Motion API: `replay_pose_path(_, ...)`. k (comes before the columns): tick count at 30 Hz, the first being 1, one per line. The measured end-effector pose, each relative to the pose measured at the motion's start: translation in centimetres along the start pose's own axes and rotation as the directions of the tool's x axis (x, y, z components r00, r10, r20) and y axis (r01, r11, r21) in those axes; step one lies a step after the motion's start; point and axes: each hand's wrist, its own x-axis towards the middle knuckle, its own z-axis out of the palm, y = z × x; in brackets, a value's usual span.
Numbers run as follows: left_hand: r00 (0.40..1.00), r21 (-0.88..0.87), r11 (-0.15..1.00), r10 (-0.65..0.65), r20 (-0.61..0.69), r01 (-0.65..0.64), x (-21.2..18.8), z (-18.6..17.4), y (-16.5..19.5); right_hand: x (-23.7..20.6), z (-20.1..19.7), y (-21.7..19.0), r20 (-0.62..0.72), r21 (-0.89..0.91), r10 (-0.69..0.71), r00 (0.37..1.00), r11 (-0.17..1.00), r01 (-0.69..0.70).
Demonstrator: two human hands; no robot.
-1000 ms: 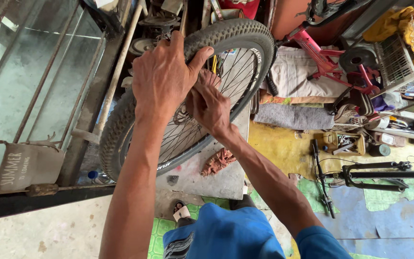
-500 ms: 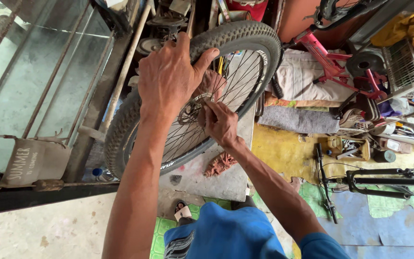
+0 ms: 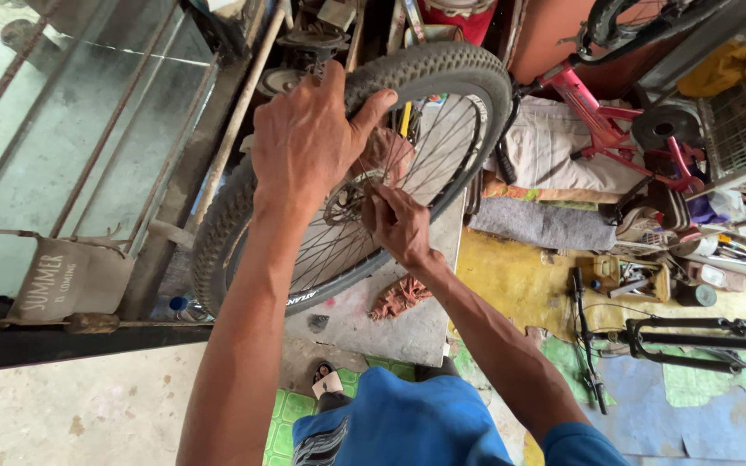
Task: The person holds a bicycle wheel upright and wipes the tire and rim with a cloth. They rotate the wheel to reach different sections and continue wiping the surface repeatedly.
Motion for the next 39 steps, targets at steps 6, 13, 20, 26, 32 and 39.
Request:
replay_pose_path(6,0.999,-0.032,0.999,-0.01,0.051,0.011,0.2,-0.1,0.4,4.6,0.2,-1.1,-0.011,0.067,0.033,0.999,0.997,-0.032)
replay_pose_path(13,0.998,-0.04,0.999,-0.026,0.057,0.029,-0.1,-0.3,0.2,2.5,0.2,-1.4,-0.004,0.105,0.012,1.0,0.994,-0.012)
replay_pose_path(20,0.999,0.008,1.0,0.02,-0.033,-0.02,-0.4,-0.2,0.1,1.5,0.3,-0.3,-0.013,0.037,-0.016,1.0,0.999,0.017)
replay_pose_path(26,1.0,-0.018,1.0,0.021,0.021,-0.021,0.1,0.3,0.8,3.9,1.1,-0.1,-0.076,0.116,0.03,0.997,0.993,-0.021)
replay_pose_path(32,1.0,-0.044,0.999,-0.001,0.031,0.003,0.1,0.1,0.8,0.0,-0.1,-0.1,-0.052,0.072,0.015,0.999,0.997,-0.011)
replay_pose_path(39,0.999,-0.028,1.0,0.0,0.044,0.001,0.4,0.3,1.6,3.4,-0.6,1.6,0.138,0.377,0.259,0.956,0.879,-0.293)
